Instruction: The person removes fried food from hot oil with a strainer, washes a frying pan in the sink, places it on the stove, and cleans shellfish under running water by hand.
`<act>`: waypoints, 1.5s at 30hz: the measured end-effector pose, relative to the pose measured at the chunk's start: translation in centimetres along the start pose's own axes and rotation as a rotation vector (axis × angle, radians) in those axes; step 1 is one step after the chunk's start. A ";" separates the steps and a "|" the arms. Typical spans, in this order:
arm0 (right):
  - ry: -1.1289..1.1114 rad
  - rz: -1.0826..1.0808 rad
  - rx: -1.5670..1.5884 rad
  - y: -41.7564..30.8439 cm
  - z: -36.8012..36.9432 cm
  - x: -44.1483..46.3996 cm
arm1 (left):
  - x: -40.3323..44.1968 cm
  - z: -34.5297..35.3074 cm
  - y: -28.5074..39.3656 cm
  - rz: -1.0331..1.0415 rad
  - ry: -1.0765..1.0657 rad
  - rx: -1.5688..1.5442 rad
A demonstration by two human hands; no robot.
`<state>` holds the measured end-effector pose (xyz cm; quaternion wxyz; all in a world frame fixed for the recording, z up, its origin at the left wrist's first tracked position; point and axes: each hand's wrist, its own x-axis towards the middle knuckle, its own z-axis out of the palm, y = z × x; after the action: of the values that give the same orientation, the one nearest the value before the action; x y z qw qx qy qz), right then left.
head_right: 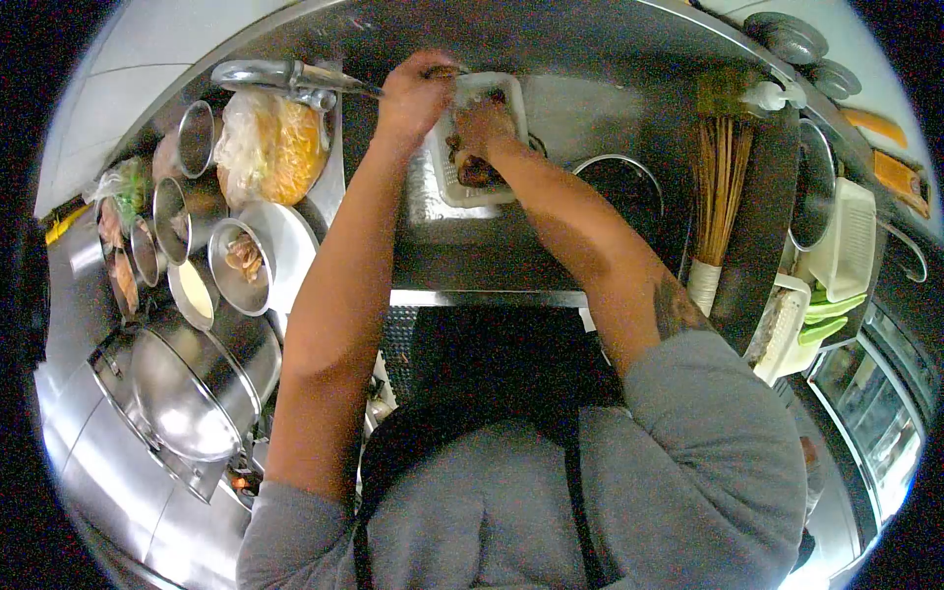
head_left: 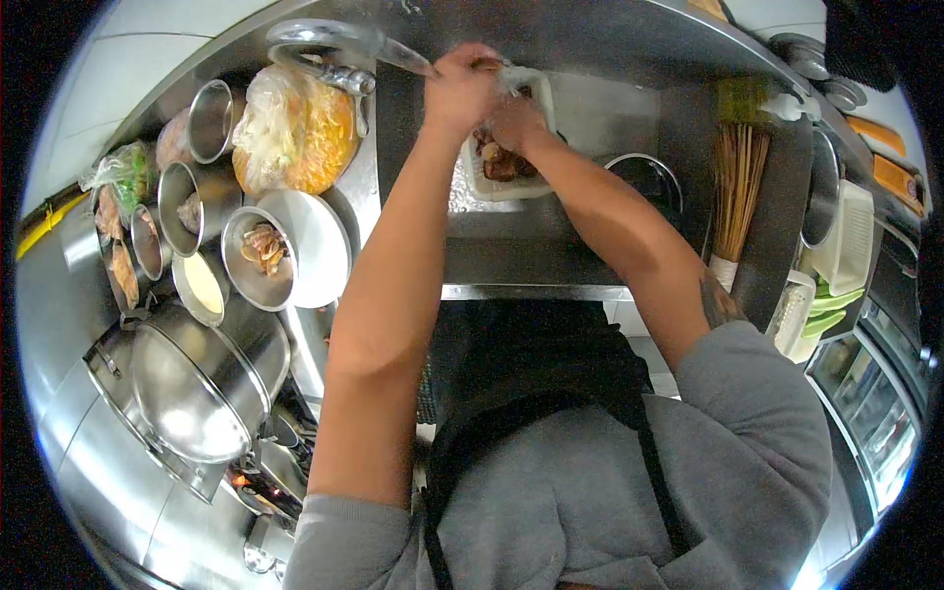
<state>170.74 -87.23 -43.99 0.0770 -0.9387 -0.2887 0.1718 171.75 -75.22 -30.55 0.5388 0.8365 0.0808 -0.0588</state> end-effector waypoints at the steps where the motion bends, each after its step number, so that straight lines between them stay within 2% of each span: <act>1: 0.037 0.054 0.147 0.2 -0.2 0.6 | 0.1 0.0 -0.7 -0.112 0.017 -0.060; 3: 0.023 0.174 0.484 0.0 -1.8 0.6 | 0.1 -0.3 -2.6 -0.337 0.051 -0.183; 5: -0.074 0.306 0.865 -1.1 -6.6 -0.3 | -1.3 -1.2 -1.5 -0.173 0.137 0.175; 6: -0.055 0.329 0.798 -1.3 -7.4 -0.1 | -2.6 -1.7 -0.7 -0.091 0.177 0.355; 8: -0.020 0.373 0.661 -2.1 -8.3 0.5 | -3.7 -1.4 -0.5 -0.199 0.293 -0.207; 9: 0.252 0.348 0.781 -2.7 -8.3 0.5 | -3.5 -0.5 -2.3 -0.225 0.322 -0.509; 10: 0.251 0.370 0.824 -3.3 -8.8 0.4 | -3.5 -0.2 -2.4 -0.249 0.344 -0.813; 13: 0.300 0.467 0.946 -4.2 -9.1 0.5 | -3.2 -0.7 -0.9 -0.503 0.255 -1.007; 16: 0.277 0.435 0.998 -4.2 -10.0 -0.8 | -2.7 -0.9 -2.1 -0.504 0.136 -1.171; 19: 0.417 0.509 1.239 -2.2 -6.4 -0.5 | -2.2 -0.9 -2.3 -0.522 0.167 -0.990; 22: -0.028 0.346 0.252 -2.2 -3.6 -2.5 | -1.1 -0.8 -2.0 -0.274 0.028 -0.491; 23: -0.052 0.251 0.063 -3.3 -3.1 -3.6 | -0.6 -0.7 -1.7 -0.146 0.025 -0.187; 25: -0.178 0.142 0.030 -4.2 -3.3 -4.7 | 0.1 -0.5 -0.2 0.109 0.020 0.423; 26: -0.240 0.085 0.013 -4.5 -3.5 -4.9 | 0.2 -0.5 0.7 -0.003 0.000 0.181; 28: -0.171 0.127 -0.005 -4.5 -1.3 -4.8 | 0.4 -0.4 2.2 -0.223 -0.038 -0.303; 30: -0.114 0.203 0.037 -4.2 -0.8 -5.1 | 0.6 -0.7 2.3 -0.270 0.024 -0.460; 31: -0.101 0.175 0.043 -3.9 -0.9 -5.3 | 0.7 -0.8 2.3 -0.293 0.053 -0.540; 34: -0.103 0.085 0.066 -3.1 -1.4 -5.9 | 0.7 -1.0 2.7 -0.221 0.057 -0.424; 36: -0.146 0.022 0.083 -2.1 -1.8 -5.2 | 1.1 -0.9 1.9 -0.077 0.106 -0.186; 39: -0.083 0.354 1.577 0.0 2.2 -3.1 | 0.6 -1.7 2.3 0.058 0.145 0.071; 42: -0.165 0.417 1.861 -2.1 -6.2 -3.2 | -1.6 -2.9 2.7 0.087 0.197 0.259; 43: -0.147 0.439 1.793 -2.6 -7.8 -2.8 | -2.0 -3.5 2.3 0.085 0.218 0.318; 45: -0.142 0.376 1.669 -2.6 -8.8 -1.5 | -2.5 -4.6 -1.3 -0.060 0.312 0.098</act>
<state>171.50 -86.36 -34.81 0.6945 -0.5942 0.0882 0.3960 169.09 -70.73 -29.33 0.4764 0.8579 0.1854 0.0518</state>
